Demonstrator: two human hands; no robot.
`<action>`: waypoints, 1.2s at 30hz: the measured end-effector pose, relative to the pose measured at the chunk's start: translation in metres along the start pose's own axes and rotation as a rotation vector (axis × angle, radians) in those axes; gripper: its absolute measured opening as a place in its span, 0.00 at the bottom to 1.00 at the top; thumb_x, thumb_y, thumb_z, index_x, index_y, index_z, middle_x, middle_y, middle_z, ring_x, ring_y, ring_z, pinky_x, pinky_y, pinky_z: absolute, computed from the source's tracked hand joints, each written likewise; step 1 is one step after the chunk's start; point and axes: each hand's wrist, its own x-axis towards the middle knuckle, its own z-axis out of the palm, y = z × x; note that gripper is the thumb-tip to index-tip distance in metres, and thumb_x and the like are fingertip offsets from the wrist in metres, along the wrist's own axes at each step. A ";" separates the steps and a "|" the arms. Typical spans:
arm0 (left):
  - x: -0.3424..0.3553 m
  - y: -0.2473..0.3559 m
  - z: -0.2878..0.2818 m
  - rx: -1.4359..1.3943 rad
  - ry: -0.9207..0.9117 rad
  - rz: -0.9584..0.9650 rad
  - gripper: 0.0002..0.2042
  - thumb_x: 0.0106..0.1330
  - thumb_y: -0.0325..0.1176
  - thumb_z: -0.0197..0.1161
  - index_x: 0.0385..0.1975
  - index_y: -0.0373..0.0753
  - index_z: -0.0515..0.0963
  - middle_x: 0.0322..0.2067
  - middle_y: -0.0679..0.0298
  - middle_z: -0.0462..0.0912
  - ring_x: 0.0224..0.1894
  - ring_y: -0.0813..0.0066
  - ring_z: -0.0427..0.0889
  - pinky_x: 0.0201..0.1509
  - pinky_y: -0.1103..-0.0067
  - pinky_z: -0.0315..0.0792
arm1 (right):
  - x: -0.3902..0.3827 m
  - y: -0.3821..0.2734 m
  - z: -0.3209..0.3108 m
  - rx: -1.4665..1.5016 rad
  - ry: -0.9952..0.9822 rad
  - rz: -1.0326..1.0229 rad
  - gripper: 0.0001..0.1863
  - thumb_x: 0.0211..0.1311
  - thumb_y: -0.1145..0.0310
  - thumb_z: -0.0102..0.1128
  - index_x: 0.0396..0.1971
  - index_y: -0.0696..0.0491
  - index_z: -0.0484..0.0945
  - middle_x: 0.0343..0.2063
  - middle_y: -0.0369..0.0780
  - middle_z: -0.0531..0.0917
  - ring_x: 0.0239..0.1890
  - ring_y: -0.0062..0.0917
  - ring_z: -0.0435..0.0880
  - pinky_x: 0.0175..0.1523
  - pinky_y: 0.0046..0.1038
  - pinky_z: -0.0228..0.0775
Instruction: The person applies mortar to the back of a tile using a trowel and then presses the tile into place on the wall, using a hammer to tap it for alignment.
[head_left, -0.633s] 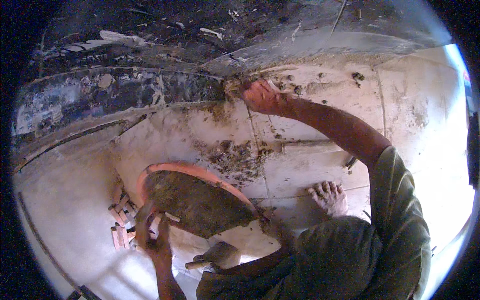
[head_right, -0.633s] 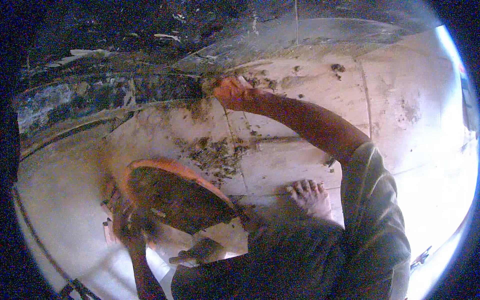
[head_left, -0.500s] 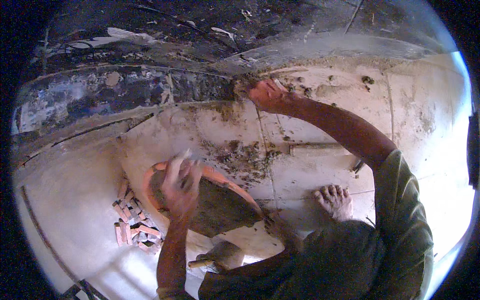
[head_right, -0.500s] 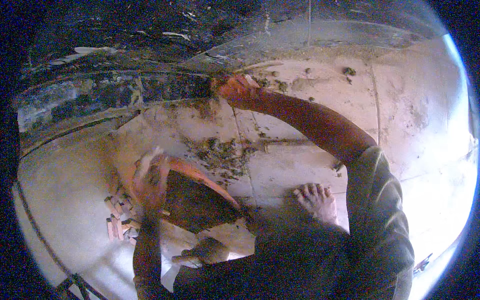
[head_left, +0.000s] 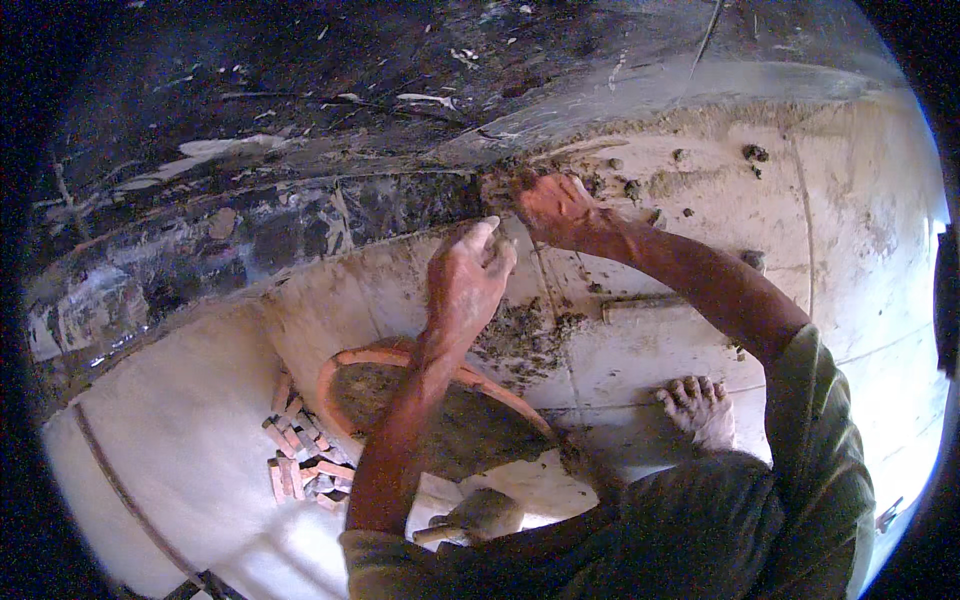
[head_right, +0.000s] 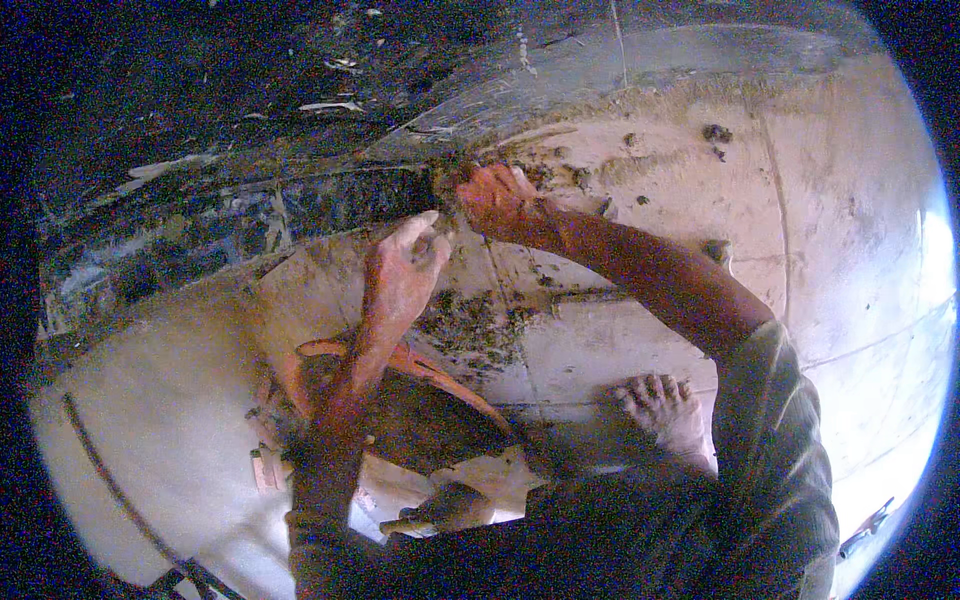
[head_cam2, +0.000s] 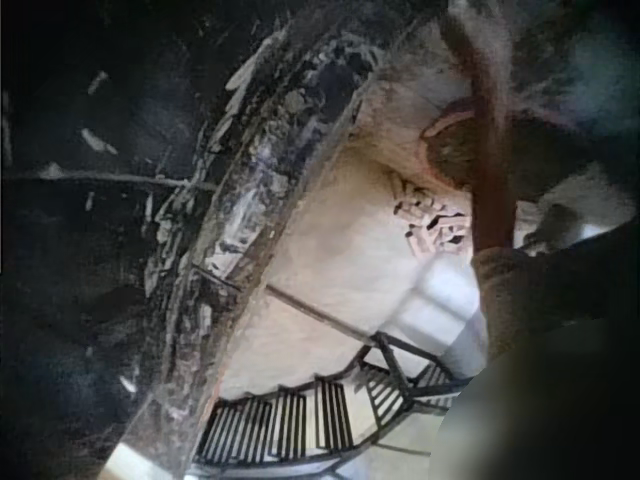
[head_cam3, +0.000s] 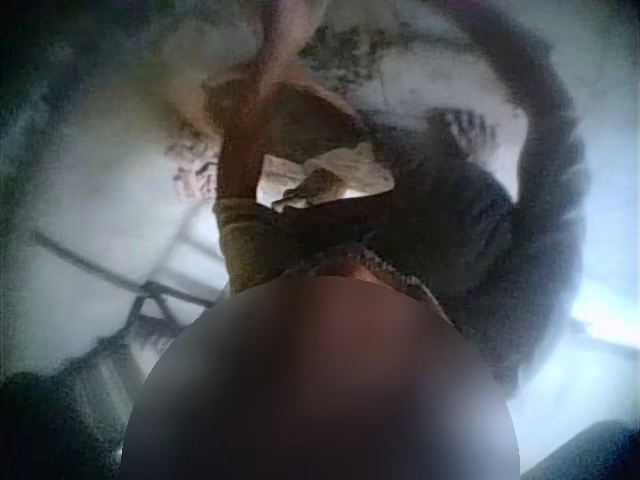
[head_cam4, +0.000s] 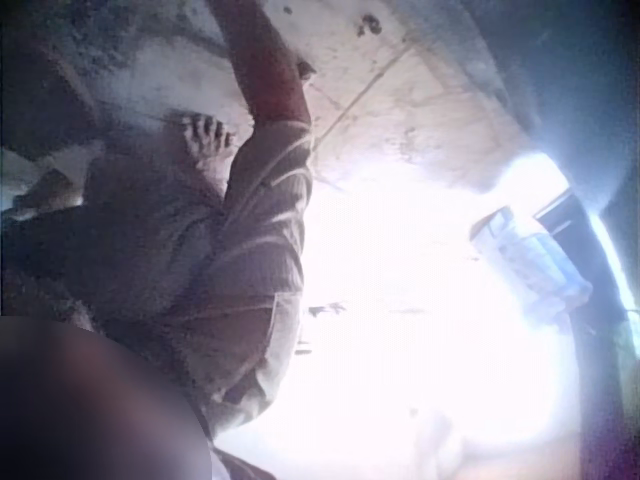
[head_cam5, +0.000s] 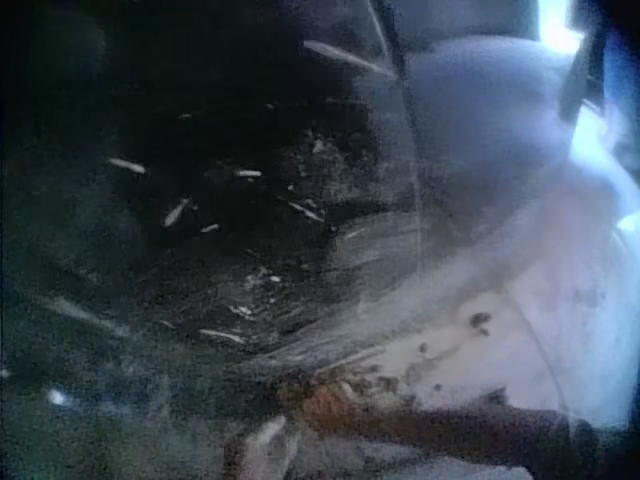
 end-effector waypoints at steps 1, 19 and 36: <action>0.011 -0.016 0.019 -0.153 0.058 -0.001 0.21 0.60 0.37 0.61 0.51 0.33 0.71 0.39 0.55 0.82 0.34 0.61 0.81 0.45 0.72 0.73 | -0.005 -0.001 -0.003 -0.029 0.074 0.071 0.05 0.41 0.72 0.57 0.21 0.50 0.72 0.16 0.40 0.70 0.20 0.34 0.72 0.26 0.38 0.66; 0.059 -0.073 0.114 -1.934 0.121 -0.486 0.06 0.66 0.33 0.54 0.38 0.40 0.74 0.35 0.64 0.75 0.39 0.70 0.74 0.45 0.72 0.71 | 0.034 -0.031 -0.062 0.245 -0.441 0.557 0.09 0.47 0.64 0.60 0.18 0.54 0.79 0.16 0.46 0.79 0.20 0.39 0.81 0.24 0.37 0.72; 0.098 -0.111 0.130 -2.392 -0.049 -0.498 0.08 0.62 0.30 0.57 0.40 0.37 0.75 0.39 0.56 0.81 0.42 0.63 0.81 0.40 0.69 0.80 | 0.038 -0.029 -0.080 0.290 -0.377 0.589 0.17 0.51 0.71 0.57 0.44 0.53 0.75 0.42 0.48 0.77 0.41 0.48 0.78 0.43 0.42 0.74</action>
